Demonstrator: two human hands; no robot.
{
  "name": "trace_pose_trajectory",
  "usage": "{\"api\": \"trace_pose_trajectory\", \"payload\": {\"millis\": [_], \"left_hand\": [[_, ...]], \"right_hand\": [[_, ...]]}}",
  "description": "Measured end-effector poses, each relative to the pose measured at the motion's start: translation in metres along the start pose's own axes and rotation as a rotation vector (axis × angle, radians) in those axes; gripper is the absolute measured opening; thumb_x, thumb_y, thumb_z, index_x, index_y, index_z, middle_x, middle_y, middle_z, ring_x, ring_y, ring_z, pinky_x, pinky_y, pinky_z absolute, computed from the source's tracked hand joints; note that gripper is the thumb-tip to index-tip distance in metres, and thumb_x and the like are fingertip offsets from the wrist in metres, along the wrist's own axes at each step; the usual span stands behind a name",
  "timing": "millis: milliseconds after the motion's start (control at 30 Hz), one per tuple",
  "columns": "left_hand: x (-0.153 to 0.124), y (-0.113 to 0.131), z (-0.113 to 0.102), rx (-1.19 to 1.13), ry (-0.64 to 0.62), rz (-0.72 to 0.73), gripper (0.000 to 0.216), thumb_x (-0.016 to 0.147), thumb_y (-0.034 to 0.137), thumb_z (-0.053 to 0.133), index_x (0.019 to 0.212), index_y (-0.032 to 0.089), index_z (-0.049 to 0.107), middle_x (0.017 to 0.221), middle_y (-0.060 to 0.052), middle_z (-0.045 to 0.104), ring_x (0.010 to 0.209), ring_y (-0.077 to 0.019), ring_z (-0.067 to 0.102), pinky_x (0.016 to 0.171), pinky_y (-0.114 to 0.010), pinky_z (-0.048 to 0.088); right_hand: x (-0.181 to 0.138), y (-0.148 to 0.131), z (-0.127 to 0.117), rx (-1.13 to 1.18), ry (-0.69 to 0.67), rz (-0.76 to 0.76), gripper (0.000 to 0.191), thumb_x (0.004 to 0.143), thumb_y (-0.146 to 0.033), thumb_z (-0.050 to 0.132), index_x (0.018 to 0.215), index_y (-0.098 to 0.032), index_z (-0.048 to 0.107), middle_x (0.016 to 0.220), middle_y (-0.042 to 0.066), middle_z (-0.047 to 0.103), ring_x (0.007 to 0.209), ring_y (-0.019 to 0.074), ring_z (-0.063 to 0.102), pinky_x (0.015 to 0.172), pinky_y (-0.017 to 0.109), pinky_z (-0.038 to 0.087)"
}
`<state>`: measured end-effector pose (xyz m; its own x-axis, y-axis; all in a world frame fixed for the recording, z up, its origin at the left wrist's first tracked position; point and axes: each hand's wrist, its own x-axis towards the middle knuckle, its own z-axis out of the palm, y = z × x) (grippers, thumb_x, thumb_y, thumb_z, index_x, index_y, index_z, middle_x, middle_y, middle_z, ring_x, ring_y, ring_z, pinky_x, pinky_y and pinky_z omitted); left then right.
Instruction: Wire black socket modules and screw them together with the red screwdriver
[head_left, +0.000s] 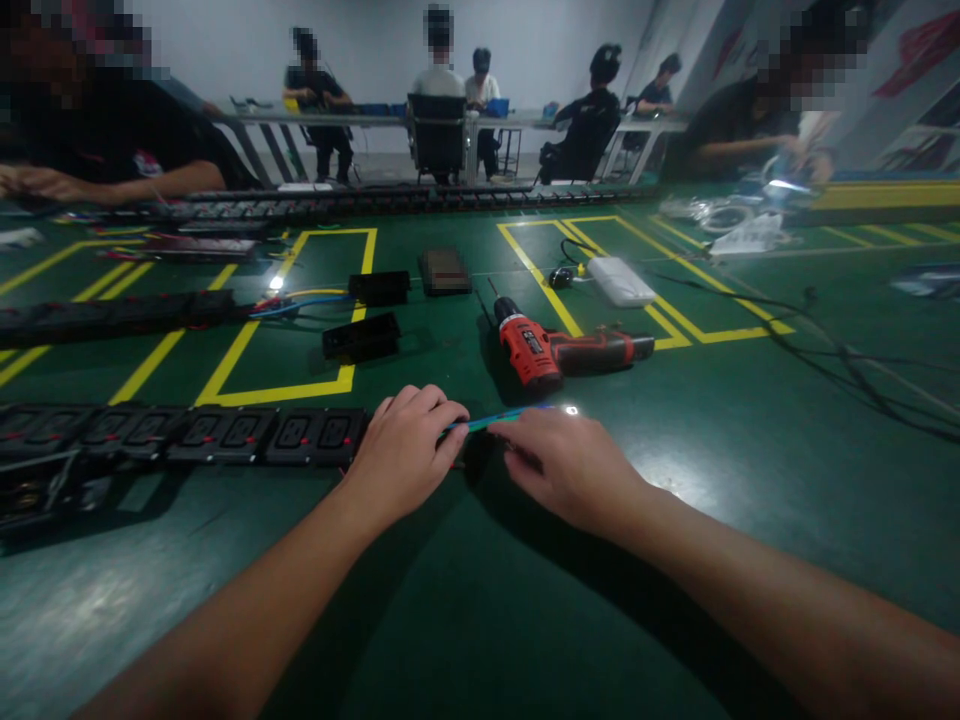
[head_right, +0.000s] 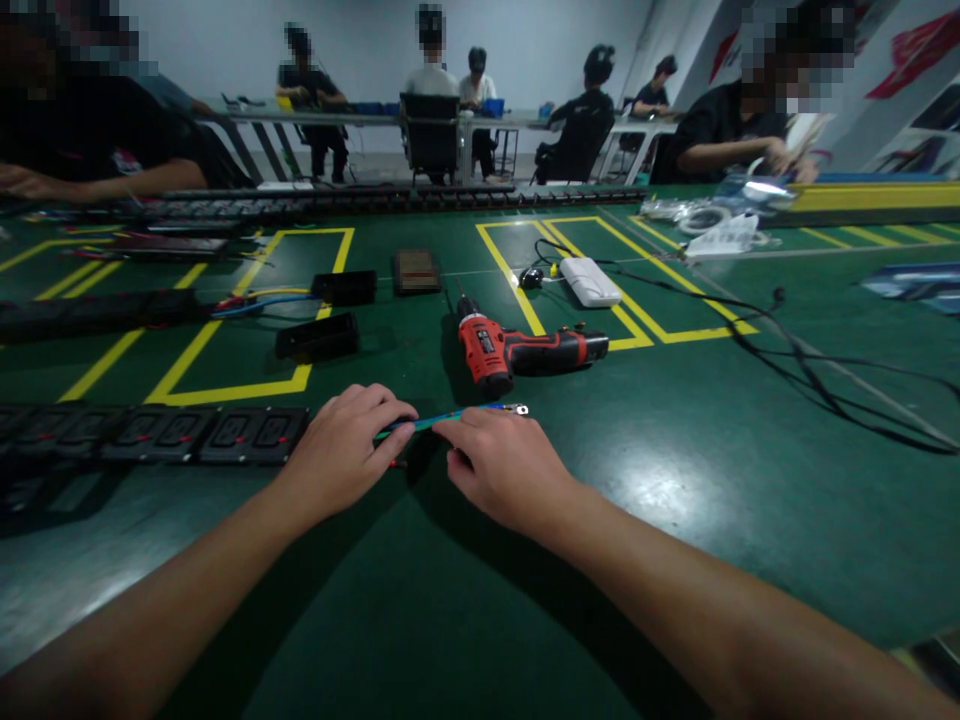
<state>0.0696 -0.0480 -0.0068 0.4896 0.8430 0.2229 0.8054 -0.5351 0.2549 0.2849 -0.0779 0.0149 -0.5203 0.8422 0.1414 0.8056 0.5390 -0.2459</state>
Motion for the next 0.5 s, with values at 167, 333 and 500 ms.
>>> {"api": "trace_pose_trajectory", "payload": {"millis": [167, 333, 500], "left_hand": [[0.0007, -0.0001, -0.0008, -0.001, -0.009, 0.003, 0.025, 0.098, 0.034, 0.046, 0.107, 0.025, 0.067, 0.102, -0.005, 0.063, 0.095, -0.0241, 0.053, 0.077, -0.039, 0.041], [0.0, 0.0, -0.0011, -0.003, -0.001, 0.013, 0.024, 0.098, 0.034, 0.046, 0.107, 0.025, 0.066, 0.102, -0.005, 0.063, 0.096, -0.024, 0.053, 0.078, -0.039, 0.041], [0.0002, -0.0003, -0.0014, -0.003, -0.013, 0.002, 0.025, 0.098, 0.034, 0.046, 0.108, 0.025, 0.067, 0.103, -0.005, 0.062, 0.096, -0.0244, 0.053, 0.078, -0.039, 0.041]], "right_hand": [[0.003, -0.0002, -0.0036, -0.003, -0.076, 0.024, 0.01, 0.089, -0.023, 0.057, 0.092, -0.02, 0.066, 0.085, 0.002, 0.065, 0.074, 0.0163, 0.055, 0.063, 0.029, 0.032], [0.0032, 0.0026, -0.0086, 0.042, -0.075, 0.125, 0.004, 0.081, -0.021, 0.061, 0.078, -0.02, 0.059, 0.064, -0.002, 0.056, 0.055, 0.0118, 0.042, 0.054, 0.028, 0.021], [0.0028, 0.0048, -0.0083, 0.165, -0.066, 0.171, 0.016, 0.073, -0.015, 0.06, 0.088, -0.02, 0.063, 0.063, -0.002, 0.055, 0.057, 0.0126, 0.041, 0.057, 0.029, 0.022]]}}
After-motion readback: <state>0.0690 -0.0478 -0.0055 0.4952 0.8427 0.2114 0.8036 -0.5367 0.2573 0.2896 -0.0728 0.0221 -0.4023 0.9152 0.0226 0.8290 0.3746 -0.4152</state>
